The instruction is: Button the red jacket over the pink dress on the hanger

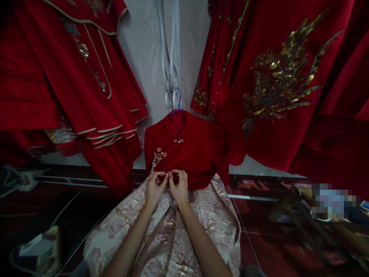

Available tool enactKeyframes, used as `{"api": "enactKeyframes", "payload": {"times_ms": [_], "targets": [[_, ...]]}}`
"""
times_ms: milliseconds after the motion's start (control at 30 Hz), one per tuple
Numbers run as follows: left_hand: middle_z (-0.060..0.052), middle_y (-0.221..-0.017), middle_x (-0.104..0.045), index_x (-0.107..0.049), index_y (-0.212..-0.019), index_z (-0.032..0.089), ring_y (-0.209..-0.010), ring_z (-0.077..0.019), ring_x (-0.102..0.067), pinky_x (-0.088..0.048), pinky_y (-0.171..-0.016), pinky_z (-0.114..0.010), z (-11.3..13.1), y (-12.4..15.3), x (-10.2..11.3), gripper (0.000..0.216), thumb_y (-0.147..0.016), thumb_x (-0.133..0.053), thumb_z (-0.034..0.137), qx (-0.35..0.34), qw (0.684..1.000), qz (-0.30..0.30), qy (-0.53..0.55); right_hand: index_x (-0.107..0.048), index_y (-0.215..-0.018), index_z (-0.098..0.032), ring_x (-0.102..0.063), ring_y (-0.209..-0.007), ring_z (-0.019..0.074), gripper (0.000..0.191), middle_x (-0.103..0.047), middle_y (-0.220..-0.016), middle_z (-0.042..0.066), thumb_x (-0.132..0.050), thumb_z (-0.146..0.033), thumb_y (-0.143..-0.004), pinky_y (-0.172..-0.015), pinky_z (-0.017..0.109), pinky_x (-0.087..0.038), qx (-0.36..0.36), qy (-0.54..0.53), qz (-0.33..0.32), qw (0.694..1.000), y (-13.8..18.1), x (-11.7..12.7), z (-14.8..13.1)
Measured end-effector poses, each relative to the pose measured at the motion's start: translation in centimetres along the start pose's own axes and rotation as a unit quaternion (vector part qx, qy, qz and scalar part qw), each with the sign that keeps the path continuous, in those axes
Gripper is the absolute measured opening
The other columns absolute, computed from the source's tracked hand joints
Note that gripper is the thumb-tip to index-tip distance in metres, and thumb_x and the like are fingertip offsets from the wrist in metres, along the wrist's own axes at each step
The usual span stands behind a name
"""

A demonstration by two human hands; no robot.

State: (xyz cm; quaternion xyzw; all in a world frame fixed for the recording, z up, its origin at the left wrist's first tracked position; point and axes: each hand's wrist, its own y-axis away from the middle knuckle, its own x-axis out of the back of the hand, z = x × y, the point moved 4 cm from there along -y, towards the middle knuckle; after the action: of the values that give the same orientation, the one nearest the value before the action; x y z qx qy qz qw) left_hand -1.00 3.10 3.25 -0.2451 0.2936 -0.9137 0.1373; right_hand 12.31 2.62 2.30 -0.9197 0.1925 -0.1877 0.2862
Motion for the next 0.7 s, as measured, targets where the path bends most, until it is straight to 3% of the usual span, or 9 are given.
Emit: {"api": "enactKeyframes", "payload": {"times_ms": [200,400,500,600,700], "targets": [[-0.004,-0.083,-0.063,-0.062,-0.086,0.018,-0.074,-0.0145,-0.059,-0.048,-0.064,-0.024,-1.0,0.3,-0.6,0.02,-0.078,-0.059,0.036,0.076,0.991,-0.019,0.105,-0.058,-0.09,-0.019,-0.054,-0.08,0.0171,0.018,-0.059,-0.085,0.005,-0.054,-0.035,-0.084,-0.074,0.031,-0.045,-0.008,-0.043,-0.005,0.999,0.1,-0.1,0.2],[-0.005,-0.083,-0.064,-0.06,-0.086,0.017,-0.076,-0.0148,-0.062,-0.053,-0.063,-0.025,-1.8,0.6,-1.2,0.024,-0.078,-0.059,0.04,0.126,0.976,-0.015,0.178,-0.057,-0.089,-0.02,-0.056,-0.081,0.0168,0.017,-0.06,-0.085,0.004,-0.053,-0.035,-0.085,-0.077,0.031,-0.045,-0.012,-0.059,-0.006,0.998,0.3,0.0,0.0],[-0.007,-0.088,-0.065,-0.058,-0.089,0.015,-0.071,-0.0138,-0.063,-0.053,-0.059,-0.025,-2.7,-1.2,-1.7,0.03,-0.077,-0.058,0.043,0.173,0.948,0.005,0.268,-0.055,-0.092,-0.019,-0.055,-0.082,0.0167,0.015,-0.058,-0.087,0.005,-0.052,-0.032,-0.087,-0.078,0.031,-0.044,-0.008,-0.058,0.033,0.998,0.4,0.6,-0.5],[-0.008,-0.094,-0.066,-0.06,-0.093,0.014,-0.076,-0.0126,-0.064,-0.054,-0.07,-0.026,-3.4,-4.6,-2.2,0.033,-0.075,-0.06,0.042,0.18,0.932,0.031,0.313,-0.052,-0.095,-0.019,-0.053,-0.083,0.0161,0.012,-0.055,-0.09,0.005,-0.05,-0.028,-0.088,-0.078,0.031,-0.044,-0.003,-0.069,0.073,0.995,0.6,1.2,-1.0],[-0.009,-0.09,-0.068,-0.062,-0.088,0.012,-0.072,-0.0124,-0.065,-0.054,-0.073,-0.029,-3.9,-7.6,-3.1,0.033,-0.071,-0.064,0.041,0.223,0.907,0.02,0.358,-0.05,-0.094,-0.019,-0.052,-0.086,0.0163,0.01,-0.053,-0.091,0.006,-0.05,-0.026,-0.088,-0.08,0.032,-0.043,0.008,-0.073,0.107,0.992,0.7,1.7,-1.2]]}}
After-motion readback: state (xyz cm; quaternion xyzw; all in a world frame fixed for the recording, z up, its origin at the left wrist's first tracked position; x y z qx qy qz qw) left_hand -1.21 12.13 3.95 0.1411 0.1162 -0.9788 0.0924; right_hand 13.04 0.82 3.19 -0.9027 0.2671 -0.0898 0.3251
